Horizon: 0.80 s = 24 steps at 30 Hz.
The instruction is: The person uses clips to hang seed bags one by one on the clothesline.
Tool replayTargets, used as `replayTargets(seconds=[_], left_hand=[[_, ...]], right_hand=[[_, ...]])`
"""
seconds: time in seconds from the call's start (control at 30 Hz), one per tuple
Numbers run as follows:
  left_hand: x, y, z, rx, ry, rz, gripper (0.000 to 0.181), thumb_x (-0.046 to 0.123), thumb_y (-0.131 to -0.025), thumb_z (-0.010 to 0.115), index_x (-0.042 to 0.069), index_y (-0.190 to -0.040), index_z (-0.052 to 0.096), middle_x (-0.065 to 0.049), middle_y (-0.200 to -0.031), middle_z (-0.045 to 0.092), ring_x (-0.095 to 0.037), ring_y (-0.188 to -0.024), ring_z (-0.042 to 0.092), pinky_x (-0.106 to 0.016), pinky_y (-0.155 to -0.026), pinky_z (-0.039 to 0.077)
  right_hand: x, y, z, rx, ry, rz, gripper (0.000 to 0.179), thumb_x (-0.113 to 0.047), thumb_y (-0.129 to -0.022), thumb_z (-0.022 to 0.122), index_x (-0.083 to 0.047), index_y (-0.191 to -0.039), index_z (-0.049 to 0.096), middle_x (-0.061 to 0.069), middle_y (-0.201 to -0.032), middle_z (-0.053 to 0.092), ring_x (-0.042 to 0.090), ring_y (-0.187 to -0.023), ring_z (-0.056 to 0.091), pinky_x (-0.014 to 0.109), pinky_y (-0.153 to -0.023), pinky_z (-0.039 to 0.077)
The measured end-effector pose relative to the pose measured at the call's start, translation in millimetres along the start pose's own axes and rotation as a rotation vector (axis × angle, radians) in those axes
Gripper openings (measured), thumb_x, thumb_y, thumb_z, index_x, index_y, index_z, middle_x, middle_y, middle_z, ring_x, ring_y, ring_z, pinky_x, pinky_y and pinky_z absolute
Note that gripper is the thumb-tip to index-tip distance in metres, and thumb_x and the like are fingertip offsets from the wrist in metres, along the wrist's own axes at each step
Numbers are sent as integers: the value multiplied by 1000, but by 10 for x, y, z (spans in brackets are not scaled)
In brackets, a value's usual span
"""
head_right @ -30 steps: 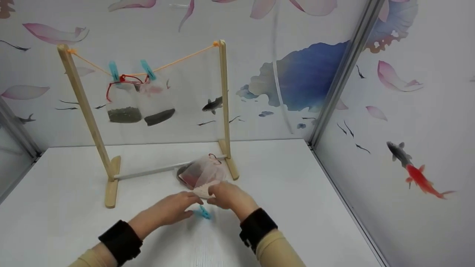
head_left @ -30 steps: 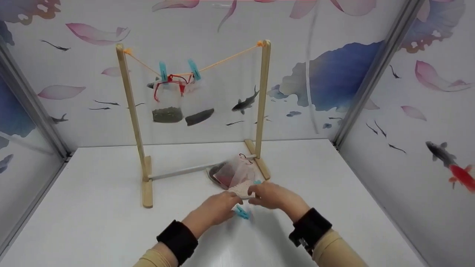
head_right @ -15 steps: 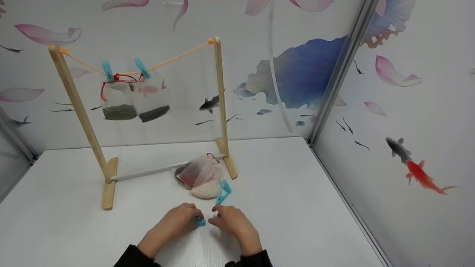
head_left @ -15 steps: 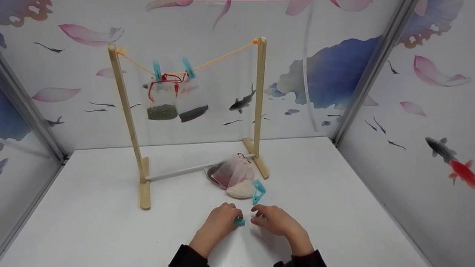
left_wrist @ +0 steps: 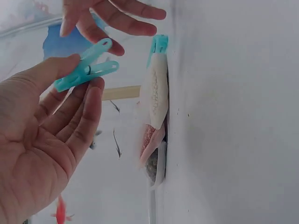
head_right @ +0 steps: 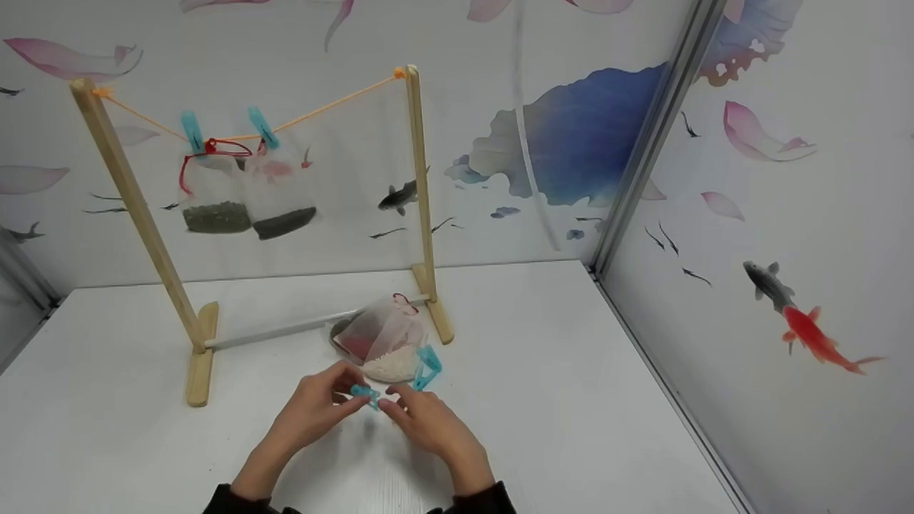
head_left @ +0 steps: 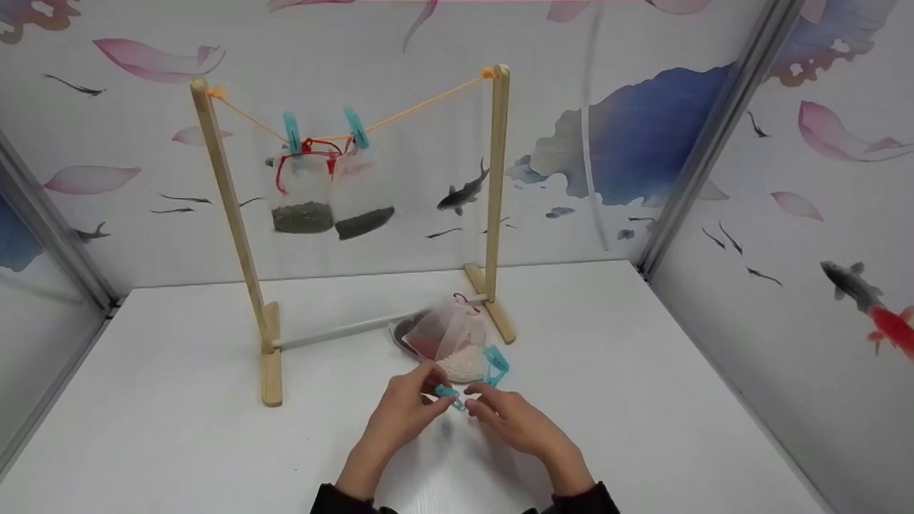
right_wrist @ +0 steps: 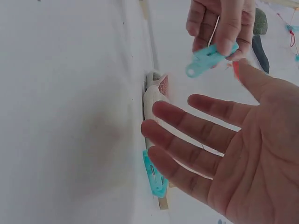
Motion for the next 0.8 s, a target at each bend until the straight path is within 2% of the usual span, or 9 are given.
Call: replayTargets(seconds=[0.13,0.23,0.3,0.43,0.6,0.67,0.8], left_hand=[[12,19,-19,31,168,-30,23,29,-84,70,14,-97,58,-3,-99,67,-18,-89,69,-24,-74,56],[30,42,-18,5,313,-58,27,29,-85,69,11,-101,59,-9,-103,65,-28,-92,70,-25,-73,57],[32,60,-12,-9,386,-64,29,28,-85,69,8,-104,59,-11,-104,65,-30,-92,70,-26,-71,58],[41,67,-39,-3,392,-67,28,29,-86,67,10,-104,61,-8,-101,68,-19,-86,70,-26,-71,57],[28,83,-34,0,392,-60,28,33,-84,68,13,-102,62,-6,-98,70,-11,-79,67,-26,-71,57],[68,103,-46,-4,424,-54,29,32,-84,69,11,-103,62,-8,-100,70,-13,-81,68,-29,-72,57],[245,170,-125,-1,475,-58,26,22,-86,68,5,-105,62,-13,-104,68,-22,-88,70,-32,-73,58]], right_hand=[[-75,1,28,51,-21,-61,50,-48,-100,29,-7,-112,53,12,-91,68,23,-83,64,26,-73,48],[-108,5,33,122,-5,-90,46,-47,-100,29,-9,-96,53,6,-74,62,14,-66,57,20,-62,43],[-126,15,29,169,-7,-98,41,-46,-100,33,-12,-88,52,0,-66,54,7,-58,48,19,-56,40],[-162,2,17,220,-43,-129,36,-44,-99,38,-16,-83,54,-8,-63,40,2,-56,37,18,-52,34],[-197,-4,44,294,-92,-163,37,-41,-99,41,-16,-80,61,-10,-58,32,1,-51,29,18,-48,28],[-214,1,49,342,-115,-175,35,-40,-98,43,-18,-78,62,-11,-57,29,0,-50,26,17,-47,25],[-438,118,-18,401,-147,-206,32,-29,-98,47,-14,-75,61,-10,-58,30,-1,-51,26,16,-49,24]])
Point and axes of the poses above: each hand's wrist, its own y-axis away from the middle knuckle, its own z-axis out of the palm, x = y × z, the point moved 4 cm from there along -y, towards the middle knuckle
